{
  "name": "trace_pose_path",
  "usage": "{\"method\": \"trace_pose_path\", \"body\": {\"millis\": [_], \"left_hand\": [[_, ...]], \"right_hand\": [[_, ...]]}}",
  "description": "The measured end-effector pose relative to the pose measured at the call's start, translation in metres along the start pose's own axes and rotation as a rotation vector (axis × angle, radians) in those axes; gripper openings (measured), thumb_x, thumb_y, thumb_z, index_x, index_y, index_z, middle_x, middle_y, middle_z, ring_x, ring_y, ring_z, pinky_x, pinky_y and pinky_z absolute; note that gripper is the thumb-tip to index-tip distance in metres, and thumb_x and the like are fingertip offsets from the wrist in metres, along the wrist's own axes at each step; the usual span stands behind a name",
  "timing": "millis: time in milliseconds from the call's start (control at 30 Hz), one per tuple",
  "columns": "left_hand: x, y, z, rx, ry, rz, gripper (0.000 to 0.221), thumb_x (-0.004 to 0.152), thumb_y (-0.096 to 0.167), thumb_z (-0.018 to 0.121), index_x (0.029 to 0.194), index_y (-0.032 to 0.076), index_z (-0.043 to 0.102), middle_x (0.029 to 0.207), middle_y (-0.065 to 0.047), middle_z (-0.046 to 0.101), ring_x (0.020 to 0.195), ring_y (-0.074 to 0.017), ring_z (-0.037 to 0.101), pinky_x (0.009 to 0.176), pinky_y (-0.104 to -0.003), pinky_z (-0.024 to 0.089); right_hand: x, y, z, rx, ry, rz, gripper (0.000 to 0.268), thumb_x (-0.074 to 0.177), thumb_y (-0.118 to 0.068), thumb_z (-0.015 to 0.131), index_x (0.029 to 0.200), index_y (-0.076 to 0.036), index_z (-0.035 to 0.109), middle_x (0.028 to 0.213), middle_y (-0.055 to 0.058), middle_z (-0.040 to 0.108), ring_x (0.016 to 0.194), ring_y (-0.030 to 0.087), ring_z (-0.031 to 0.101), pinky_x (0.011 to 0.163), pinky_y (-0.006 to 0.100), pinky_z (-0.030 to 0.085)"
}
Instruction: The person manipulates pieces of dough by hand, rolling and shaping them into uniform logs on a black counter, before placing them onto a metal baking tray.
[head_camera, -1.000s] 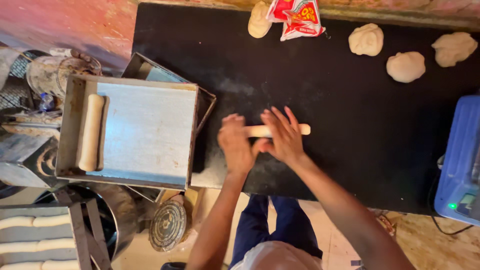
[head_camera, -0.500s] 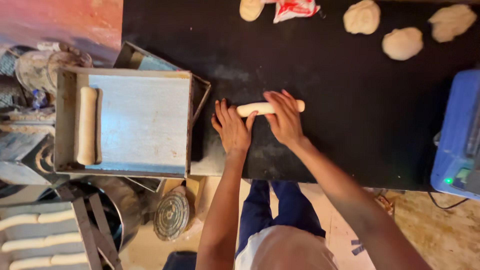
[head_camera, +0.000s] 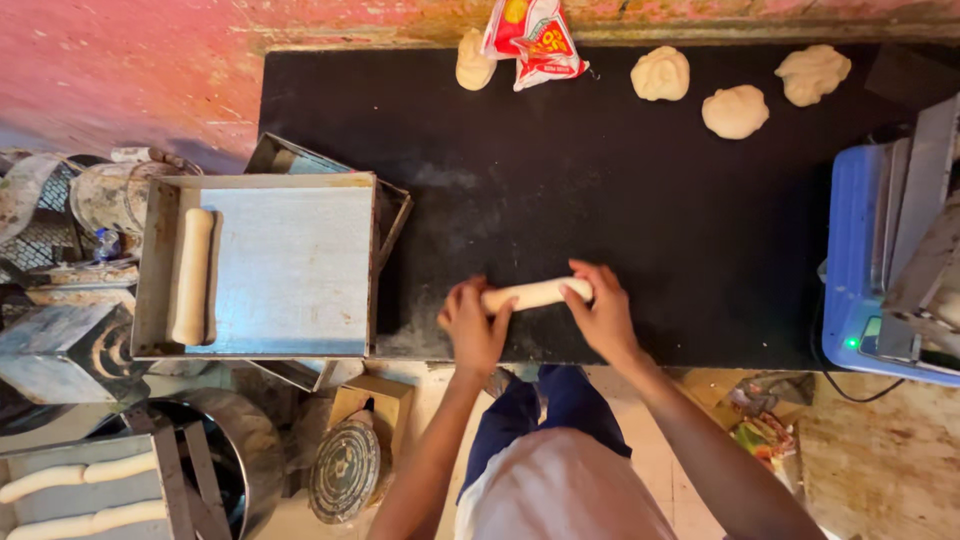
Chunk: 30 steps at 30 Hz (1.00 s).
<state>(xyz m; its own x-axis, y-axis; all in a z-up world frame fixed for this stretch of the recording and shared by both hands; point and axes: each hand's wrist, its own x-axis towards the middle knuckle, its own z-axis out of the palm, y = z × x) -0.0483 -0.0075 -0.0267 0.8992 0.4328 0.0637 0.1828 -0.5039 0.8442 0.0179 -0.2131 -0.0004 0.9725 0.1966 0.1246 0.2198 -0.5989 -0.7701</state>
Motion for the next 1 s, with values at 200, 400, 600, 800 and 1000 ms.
{"method": "trace_pose_path", "body": {"millis": [200,400,600,800,1000], "left_hand": [[-0.061,0.009,0.004,0.306,-0.291,0.402,0.1,0.098,0.071,0.041,0.158,-0.008,0.032,0.166,-0.032,0.027,0.158,-0.0486,0.02,0.128,-0.06,0.016],[0.073,0.027,0.043,1.171,-0.059,0.477,0.091,0.101,0.068,0.036,0.163,0.004,0.02,0.171,-0.024,0.011,0.158,-0.051,0.002,0.128,-0.064,0.002],[0.169,0.017,0.032,0.609,-0.343,0.518,0.122,0.092,0.086,0.031,0.161,-0.015,0.022,0.168,-0.036,0.011,0.157,-0.0504,0.004,0.129,-0.057,0.003],[0.0,0.012,-0.013,0.735,-0.588,0.619,0.133,0.075,0.091,0.037,0.158,-0.013,0.024,0.167,-0.031,0.021,0.159,-0.0419,0.014,0.129,-0.051,0.009],[0.012,0.026,0.02,0.858,-0.434,0.359,0.128,0.077,0.09,0.029,0.158,-0.009,0.019,0.165,-0.03,0.021,0.155,-0.0446,0.014,0.125,-0.056,0.009]], "right_hand": [[-0.078,0.006,0.02,-0.107,-0.145,-0.297,0.063,0.109,-0.028,0.048,0.161,0.002,0.029,0.169,0.027,0.024,0.159,0.046,0.018,0.127,0.06,0.017],[0.063,0.001,0.045,-0.565,-0.214,-0.409,0.061,0.109,-0.041,0.046,0.165,-0.02,0.037,0.171,0.021,0.02,0.156,0.051,0.009,0.125,0.065,0.008],[0.155,-0.004,0.059,-0.532,-0.471,-0.311,0.071,0.103,-0.052,0.045,0.162,-0.013,0.034,0.167,0.023,0.016,0.153,0.051,0.006,0.119,0.068,0.002],[-0.032,-0.019,0.023,-0.65,-0.363,-0.43,0.065,0.105,-0.047,0.045,0.157,-0.008,0.043,0.167,0.026,0.025,0.153,0.053,0.019,0.122,0.065,0.014],[0.023,0.001,0.051,-0.643,-0.296,-0.387,0.061,0.104,-0.042,0.047,0.161,-0.02,0.047,0.17,0.022,0.021,0.154,0.054,0.01,0.119,0.074,0.008]]}}
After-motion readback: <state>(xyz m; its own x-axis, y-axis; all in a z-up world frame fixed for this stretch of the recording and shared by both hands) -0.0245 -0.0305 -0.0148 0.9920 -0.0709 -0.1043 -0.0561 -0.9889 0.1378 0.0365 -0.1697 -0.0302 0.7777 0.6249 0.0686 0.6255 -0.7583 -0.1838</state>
